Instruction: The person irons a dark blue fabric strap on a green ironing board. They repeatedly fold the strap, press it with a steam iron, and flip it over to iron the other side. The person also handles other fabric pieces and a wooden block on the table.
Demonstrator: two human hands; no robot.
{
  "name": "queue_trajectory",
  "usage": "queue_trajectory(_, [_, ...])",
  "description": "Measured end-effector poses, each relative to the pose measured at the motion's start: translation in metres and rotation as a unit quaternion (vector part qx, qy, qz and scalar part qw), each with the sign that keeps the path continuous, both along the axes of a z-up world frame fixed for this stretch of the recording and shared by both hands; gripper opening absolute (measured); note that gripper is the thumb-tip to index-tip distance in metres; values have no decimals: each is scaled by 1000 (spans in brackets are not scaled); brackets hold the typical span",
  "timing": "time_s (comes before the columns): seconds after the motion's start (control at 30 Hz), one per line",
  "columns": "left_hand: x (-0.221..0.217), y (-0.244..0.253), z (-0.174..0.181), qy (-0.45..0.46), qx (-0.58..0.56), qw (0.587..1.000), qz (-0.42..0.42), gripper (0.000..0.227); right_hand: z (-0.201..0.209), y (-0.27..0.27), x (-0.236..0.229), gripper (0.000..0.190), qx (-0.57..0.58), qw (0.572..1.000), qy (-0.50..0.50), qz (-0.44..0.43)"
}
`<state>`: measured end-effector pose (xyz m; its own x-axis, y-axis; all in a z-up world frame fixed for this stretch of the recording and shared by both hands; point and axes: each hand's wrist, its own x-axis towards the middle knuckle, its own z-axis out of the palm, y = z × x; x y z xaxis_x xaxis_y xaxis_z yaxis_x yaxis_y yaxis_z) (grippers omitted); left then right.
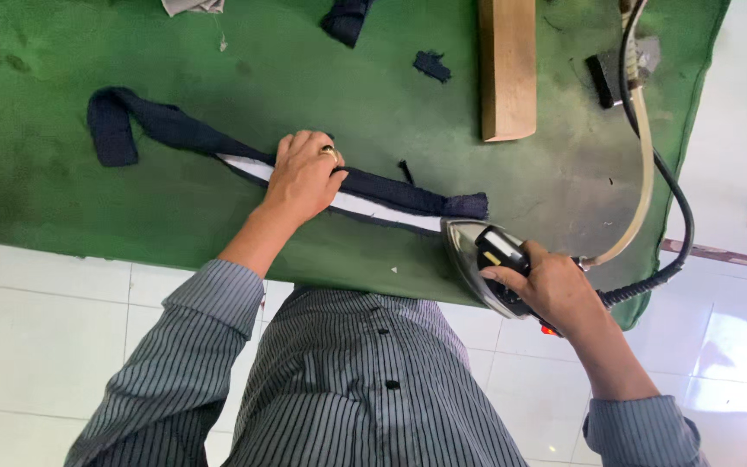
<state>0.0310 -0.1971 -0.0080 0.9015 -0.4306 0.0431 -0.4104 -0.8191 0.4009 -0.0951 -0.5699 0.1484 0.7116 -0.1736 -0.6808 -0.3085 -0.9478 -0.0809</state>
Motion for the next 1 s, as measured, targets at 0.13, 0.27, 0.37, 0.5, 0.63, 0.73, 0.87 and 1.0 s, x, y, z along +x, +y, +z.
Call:
queue_trajectory(0.13, [-1,0,3,-4,2,1000,7,10,1,10,7,69,8,997,18,69])
queue_trajectory(0.27, [0,0,-2,-3,-2,1000,9,10,9,31,21,69,35,994,3,102])
queue_trajectory(0.37, [0,1,-2,-6,-5,1000,-3,12,7,40,25,66,56,991,2,122])
queue_trajectory(0.5, [-6,4,-15,-34,-41,999,2,12,0,46,22,68,42,989,9,143])
queue_trajectory(0.63, [-33,-3,12,-189,-75,979,-12,18,1,50,21,70,54,990,-8,133])
queue_trajectory(0.73, [-74,3,23,-181,-95,979,-21,17,-1,53,22,70,64,990,-17,127])
queue_trajectory(0.87, [-111,20,15,-170,-47,984,5,39,7,66,25,71,69,992,-3,108])
queue_trajectory(1.0, [-108,28,17,-178,16,982,61,40,2,81,26,71,73,992,-8,105])
